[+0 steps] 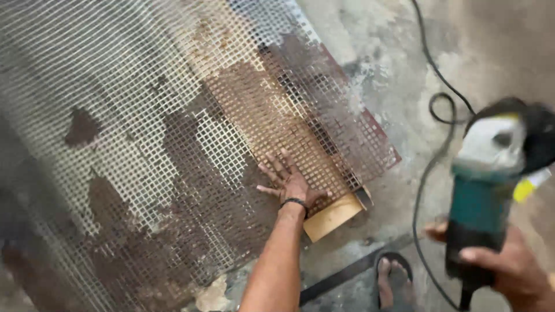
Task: Using an angle grinder to cut a piece of perforated metal mesh on the floor.
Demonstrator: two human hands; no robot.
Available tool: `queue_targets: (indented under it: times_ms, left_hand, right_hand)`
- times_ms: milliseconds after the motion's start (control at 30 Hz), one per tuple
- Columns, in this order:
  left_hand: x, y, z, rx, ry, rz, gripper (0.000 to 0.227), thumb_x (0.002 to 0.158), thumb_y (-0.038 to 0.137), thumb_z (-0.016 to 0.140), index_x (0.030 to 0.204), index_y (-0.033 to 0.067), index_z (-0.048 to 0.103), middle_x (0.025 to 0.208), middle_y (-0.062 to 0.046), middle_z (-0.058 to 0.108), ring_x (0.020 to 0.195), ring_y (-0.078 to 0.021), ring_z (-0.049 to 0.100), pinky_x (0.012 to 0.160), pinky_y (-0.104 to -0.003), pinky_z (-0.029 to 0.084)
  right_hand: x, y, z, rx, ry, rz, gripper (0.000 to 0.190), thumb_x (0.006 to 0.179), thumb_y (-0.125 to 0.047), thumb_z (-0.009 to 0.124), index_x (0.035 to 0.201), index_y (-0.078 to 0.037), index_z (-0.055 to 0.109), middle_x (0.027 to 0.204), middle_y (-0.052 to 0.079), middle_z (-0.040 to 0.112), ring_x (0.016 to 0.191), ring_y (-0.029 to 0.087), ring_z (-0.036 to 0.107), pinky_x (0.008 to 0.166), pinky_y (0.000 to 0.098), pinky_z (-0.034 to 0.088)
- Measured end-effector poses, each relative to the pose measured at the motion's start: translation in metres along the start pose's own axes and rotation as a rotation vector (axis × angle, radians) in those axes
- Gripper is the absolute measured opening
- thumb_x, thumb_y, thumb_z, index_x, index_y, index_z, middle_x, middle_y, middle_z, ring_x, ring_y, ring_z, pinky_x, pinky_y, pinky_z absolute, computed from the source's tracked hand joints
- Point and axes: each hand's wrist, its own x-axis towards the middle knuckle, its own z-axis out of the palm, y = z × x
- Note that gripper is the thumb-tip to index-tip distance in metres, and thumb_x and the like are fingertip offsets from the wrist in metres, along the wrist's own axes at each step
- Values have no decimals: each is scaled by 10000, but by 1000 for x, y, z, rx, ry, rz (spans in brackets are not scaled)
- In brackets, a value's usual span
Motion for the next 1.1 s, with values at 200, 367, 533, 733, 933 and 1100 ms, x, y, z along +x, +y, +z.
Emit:
queue_targets:
  times_ms: [200,367,533,733,933,1100]
  left_hand:
    - [-6,-1,7,30,12,8,1760,465,683,959,1596,182,-293,1589,-273,-440,1406,-530,-428,967,-856,-229]
    - [-6,-21,40,155,304,90,1734,422,841,917,1653,184,-112,1684,-268,-227,1527,-510,-223,1040,-877,-68]
    - [2,-37,49,197,292,126,1790,371,822,927,1633,200,-179,1672,-206,-313,1508,-465,-316,1050,-860,-112]
    - [-3,-41,46,200,283,174,1827,317,760,940,1629,153,-177,1665,-222,-321,1505,-494,-311,1037,-866,-108]
    - [-7,-33,40,205,263,171,1781,381,793,889,1615,100,-193,1647,-247,-337,1494,-508,-320,1033,-859,-105]
    - [-10,-30,37,171,272,174,1716,402,812,833,1633,136,-151,1675,-190,-314,1517,-462,-313,1043,-852,-107]
  right_hand:
    - [56,67,19,-164,-168,78,660,542,126,846,1192,104,736,878,283,848,699,382,779,708,456,603]
    - [86,78,56,-280,-339,-68,895,574,-52,839,1419,-73,545,1218,102,740,1046,230,697,964,356,526]
    - [95,82,63,-511,-356,-40,999,598,-214,848,1510,-189,442,1034,124,797,843,327,771,713,419,587]
    - [108,80,65,-527,-324,-132,974,633,-230,798,1520,-150,402,1076,160,767,863,418,744,689,508,564]
    - [118,96,68,-483,-335,-243,960,654,-238,797,1511,-53,405,1263,184,702,982,413,730,780,492,581]
    - [121,94,71,-462,-370,-248,961,662,-224,808,1504,-27,389,1197,185,704,929,403,728,754,488,575]
